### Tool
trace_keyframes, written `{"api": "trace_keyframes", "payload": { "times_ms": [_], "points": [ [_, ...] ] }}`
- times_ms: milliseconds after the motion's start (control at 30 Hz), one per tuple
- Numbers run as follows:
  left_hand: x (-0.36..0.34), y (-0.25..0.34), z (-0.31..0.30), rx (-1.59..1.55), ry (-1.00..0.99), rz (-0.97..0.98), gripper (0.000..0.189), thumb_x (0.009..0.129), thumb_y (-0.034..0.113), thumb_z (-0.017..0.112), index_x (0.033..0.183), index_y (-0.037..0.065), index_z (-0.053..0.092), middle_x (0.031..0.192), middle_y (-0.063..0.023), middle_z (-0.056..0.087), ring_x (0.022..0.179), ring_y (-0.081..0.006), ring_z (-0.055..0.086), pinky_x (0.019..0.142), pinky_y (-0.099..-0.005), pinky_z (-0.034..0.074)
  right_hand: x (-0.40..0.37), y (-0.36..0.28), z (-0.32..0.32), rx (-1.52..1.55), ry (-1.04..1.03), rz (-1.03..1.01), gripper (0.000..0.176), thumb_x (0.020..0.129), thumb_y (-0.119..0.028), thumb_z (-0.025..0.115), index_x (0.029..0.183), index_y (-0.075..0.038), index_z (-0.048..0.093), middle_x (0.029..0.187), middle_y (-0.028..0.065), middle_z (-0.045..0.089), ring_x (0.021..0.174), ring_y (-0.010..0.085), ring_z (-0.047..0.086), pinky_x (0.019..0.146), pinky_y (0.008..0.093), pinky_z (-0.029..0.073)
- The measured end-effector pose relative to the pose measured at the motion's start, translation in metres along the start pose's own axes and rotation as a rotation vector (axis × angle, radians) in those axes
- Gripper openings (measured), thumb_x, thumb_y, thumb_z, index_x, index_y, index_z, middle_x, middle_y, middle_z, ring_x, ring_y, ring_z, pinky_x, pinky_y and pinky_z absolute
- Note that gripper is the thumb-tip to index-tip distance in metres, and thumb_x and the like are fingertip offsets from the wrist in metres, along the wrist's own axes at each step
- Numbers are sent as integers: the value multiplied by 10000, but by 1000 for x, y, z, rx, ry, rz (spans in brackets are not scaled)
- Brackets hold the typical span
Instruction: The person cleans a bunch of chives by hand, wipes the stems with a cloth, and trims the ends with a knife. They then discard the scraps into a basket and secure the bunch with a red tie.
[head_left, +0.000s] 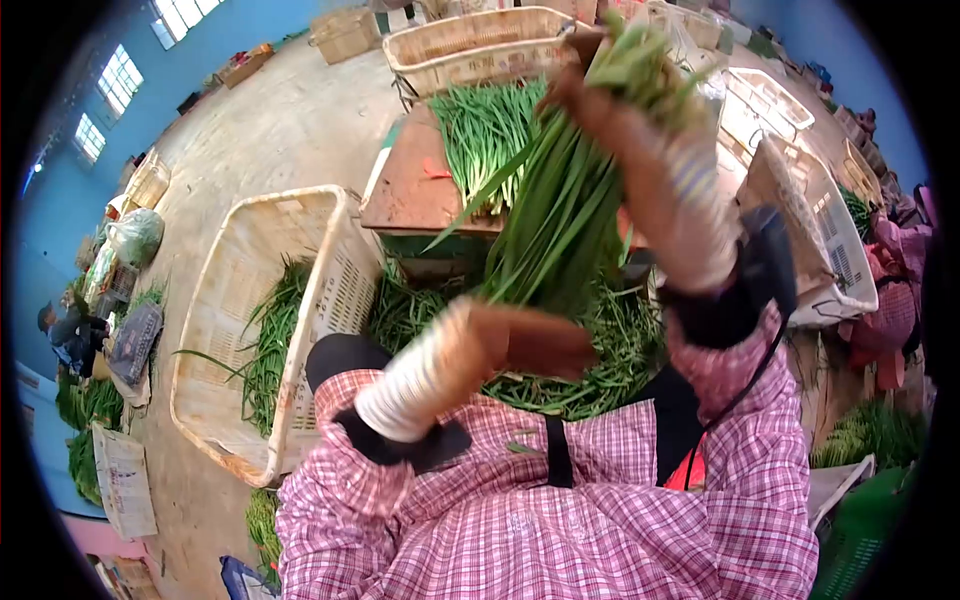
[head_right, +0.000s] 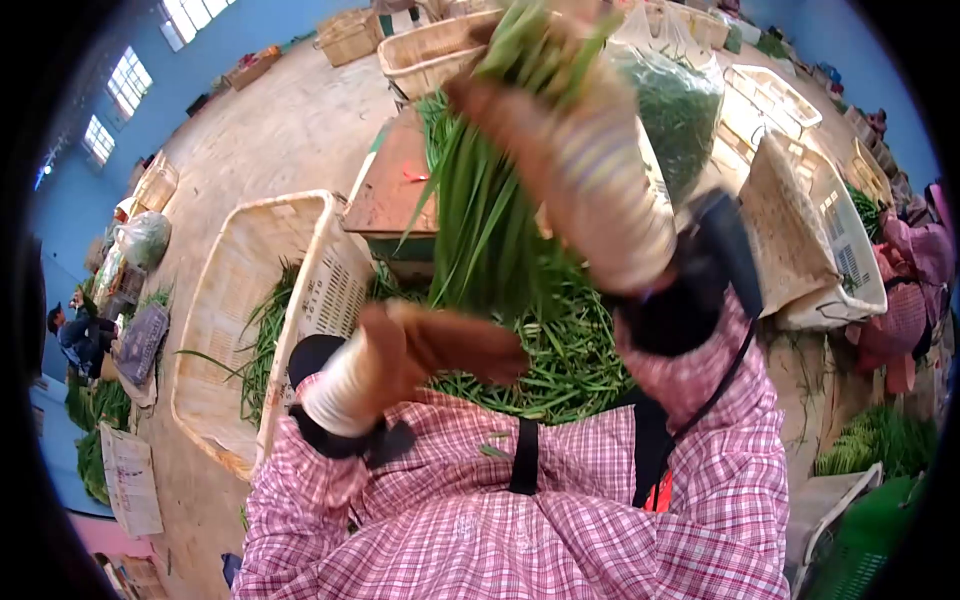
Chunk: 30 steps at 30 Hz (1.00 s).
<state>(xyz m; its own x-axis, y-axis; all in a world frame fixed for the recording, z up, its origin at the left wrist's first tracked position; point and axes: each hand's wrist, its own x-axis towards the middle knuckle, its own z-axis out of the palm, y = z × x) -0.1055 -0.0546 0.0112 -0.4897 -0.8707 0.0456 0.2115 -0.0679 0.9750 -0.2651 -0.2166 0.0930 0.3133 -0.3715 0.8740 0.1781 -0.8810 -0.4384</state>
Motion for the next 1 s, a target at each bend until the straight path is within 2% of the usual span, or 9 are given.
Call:
{"api": "trace_keyframes", "payload": {
  "times_ms": [133, 200, 300, 400, 467, 567, 733, 867, 1000],
  "points": [
    [-7, -38, 41, -778, 137, 197, 1328, 668, 978, 364, 1601, 53, 170, 1635, -167, 273, 1488, -313, 314, 1218, -544, 250, -79, -34, 49, 414, -164, 56, 240, 939, -283, 658, 960, -45, 641, 912, 83, 651, 826, 202, 647, 662, 316, 536],
    [-28, -58, 38, -1271, 140, 215, 1201, 706, 895, 497, 1534, 52, 282, 1481, -149, 416, 1354, -284, 446, 1092, -461, 404, -91, -43, 44, 382, -496, -194, 289, 846, -251, 679, 1028, -26, 670, 1036, 134, 667, 1026, 313, 657, 945, 467, 535],
    [-36, -77, 32, -1535, 229, 172, 942, 820, 733, 642, 1423, 45, 420, 1264, -110, 567, 1111, -238, 623, 815, -332, 597, -118, -45, 60, 363, -612, -360, 395, 749, -232, 650, 1098, -49, 674, 1122, 121, 656, 1072, 329, 640, 997, 502, 478],
    [-32, -60, 29, -1215, 394, 132, 563, 1004, 425, 609, 1423, 73, 480, 1098, -97, 633, 1049, -256, 634, 798, -359, 575, -144, -40, 64, 382, -756, -291, 469, 780, -349, 682, 1176, -99, 664, 1205, 107, 631, 1226, 363, 559, 1092, 574, 371],
    [-36, -74, 8, -1381, 226, 140, 480, 974, 302, 632, 1381, 77, 515, 1093, -96, 654, 1041, -260, 644, 898, -417, 570, -133, -52, 52, 329, -879, -265, 470, 808, -323, 716, 1230, -123, 664, 1277, 90, 621, 1320, 384, 511, 1139, 622, 305],
    [-36, -56, -11, -831, 548, 218, 483, 878, 223, 745, 1287, 32, 573, 995, -99, 688, 953, -254, 677, 869, -407, 580, -117, -41, 25, 562, -873, -160, 452, 818, -233, 751, 1237, -91, 661, 1296, 117, 627, 1323, 389, 508, 1150, 578, 307],
    [-19, -36, -41, -22, 775, 287, 481, 815, 106, 817, 1243, 20, 614, 1024, -90, 721, 932, -187, 701, 845, -325, 579, -119, 24, 40, 512, -447, 858, 639, 851, -163, 786, 1393, 35, 513, 1298, 158, 641, 1232, 218, 588, 1018, 354, 491],
    [14, -26, -85, 334, 717, 574, 545, 789, 66, 830, 1277, 32, 590, 1193, -77, 683, 1050, -185, 663, 905, -330, 561, -48, 41, 72, 731, -617, 899, 614, 872, -187, 772, 1386, 40, 524, 1267, 125, 667, 1075, 199, 655, 936, 323, 532],
    [37, 37, -143, 742, 742, 327, 709, 750, 130, 881, 1352, 53, 515, 1213, -94, 665, 1094, -197, 650, 939, -347, 562, 22, 57, 102, 222, -347, 49, 339, 868, -196, 763, 1154, -21, 716, 1128, 84, 735, 976, 152, 675, 853, 305, 536]
  ]
}}
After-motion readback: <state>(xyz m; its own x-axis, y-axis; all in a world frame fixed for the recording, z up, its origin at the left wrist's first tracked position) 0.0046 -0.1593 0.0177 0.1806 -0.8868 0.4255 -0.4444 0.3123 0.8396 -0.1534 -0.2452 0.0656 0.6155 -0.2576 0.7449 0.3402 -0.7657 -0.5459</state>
